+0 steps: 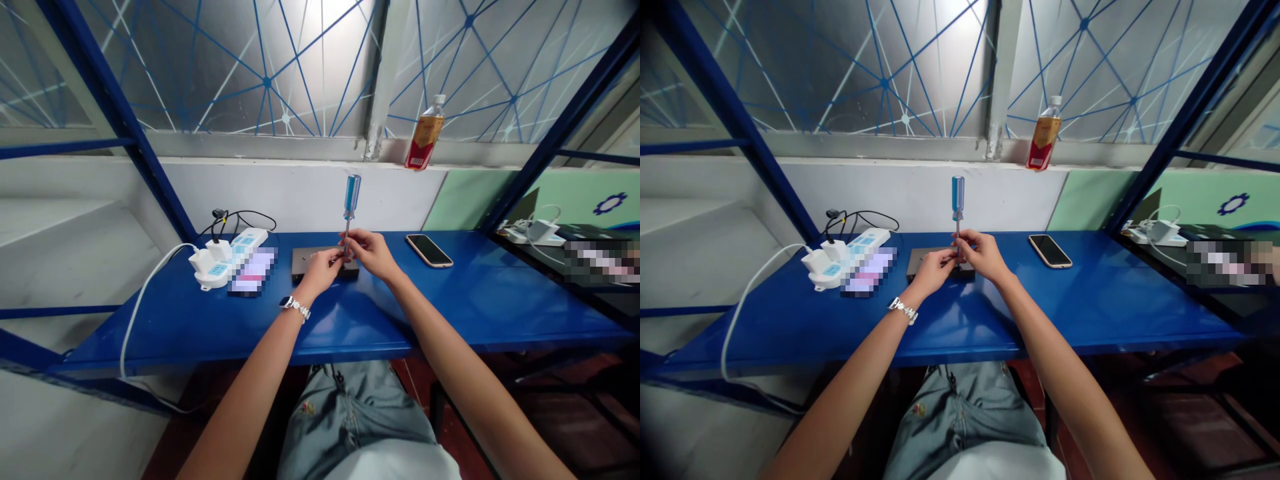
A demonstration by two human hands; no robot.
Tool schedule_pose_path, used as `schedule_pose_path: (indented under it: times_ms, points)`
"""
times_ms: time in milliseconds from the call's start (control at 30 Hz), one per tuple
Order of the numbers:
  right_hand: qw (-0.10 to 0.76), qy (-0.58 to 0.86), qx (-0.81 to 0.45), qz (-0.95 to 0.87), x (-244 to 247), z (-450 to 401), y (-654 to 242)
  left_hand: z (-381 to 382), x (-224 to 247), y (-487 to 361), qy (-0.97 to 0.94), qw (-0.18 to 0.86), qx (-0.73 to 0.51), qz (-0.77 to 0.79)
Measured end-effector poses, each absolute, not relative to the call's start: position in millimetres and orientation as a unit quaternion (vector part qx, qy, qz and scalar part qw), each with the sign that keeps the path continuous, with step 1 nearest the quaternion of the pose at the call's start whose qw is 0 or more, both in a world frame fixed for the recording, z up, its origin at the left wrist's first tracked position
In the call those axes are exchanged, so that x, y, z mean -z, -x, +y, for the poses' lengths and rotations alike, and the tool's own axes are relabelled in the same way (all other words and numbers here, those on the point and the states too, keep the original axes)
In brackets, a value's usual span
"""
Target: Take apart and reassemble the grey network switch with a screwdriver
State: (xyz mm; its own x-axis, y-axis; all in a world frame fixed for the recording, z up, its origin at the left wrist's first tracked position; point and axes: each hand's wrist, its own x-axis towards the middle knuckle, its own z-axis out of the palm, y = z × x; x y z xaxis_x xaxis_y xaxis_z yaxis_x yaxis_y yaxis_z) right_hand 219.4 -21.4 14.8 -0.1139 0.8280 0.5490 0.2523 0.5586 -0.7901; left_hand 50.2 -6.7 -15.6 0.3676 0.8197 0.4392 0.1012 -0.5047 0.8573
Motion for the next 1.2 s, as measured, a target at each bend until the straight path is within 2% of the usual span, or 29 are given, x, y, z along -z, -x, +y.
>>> schedule_pose_path:
  times_ms: [367, 700, 933, 1067, 1200]
  points:
    - [0.587, 0.426, -0.182, -0.664, -12, -17, -211, -9, 18, -57, -0.694, 0.350, -0.510, 0.368]
    - [0.540, 0.400, -0.243, -0.700, -14, -18, -221, -9, 17, -52, -0.728, 0.359, -0.477, 0.336]
    - [0.577, 0.431, -0.177, -0.671, -13, -15, -215, -8, 23, -58, -0.721, 0.308, -0.498, 0.371]
    - [0.582, 0.439, -0.159, -0.666, -15, -17, -212, -3, 26, -60, -0.707, 0.332, -0.505, 0.369]
    - [0.544, 0.422, -0.210, -0.694, -20, -22, -216, -1, 26, -58, -0.708, 0.370, -0.490, 0.350]
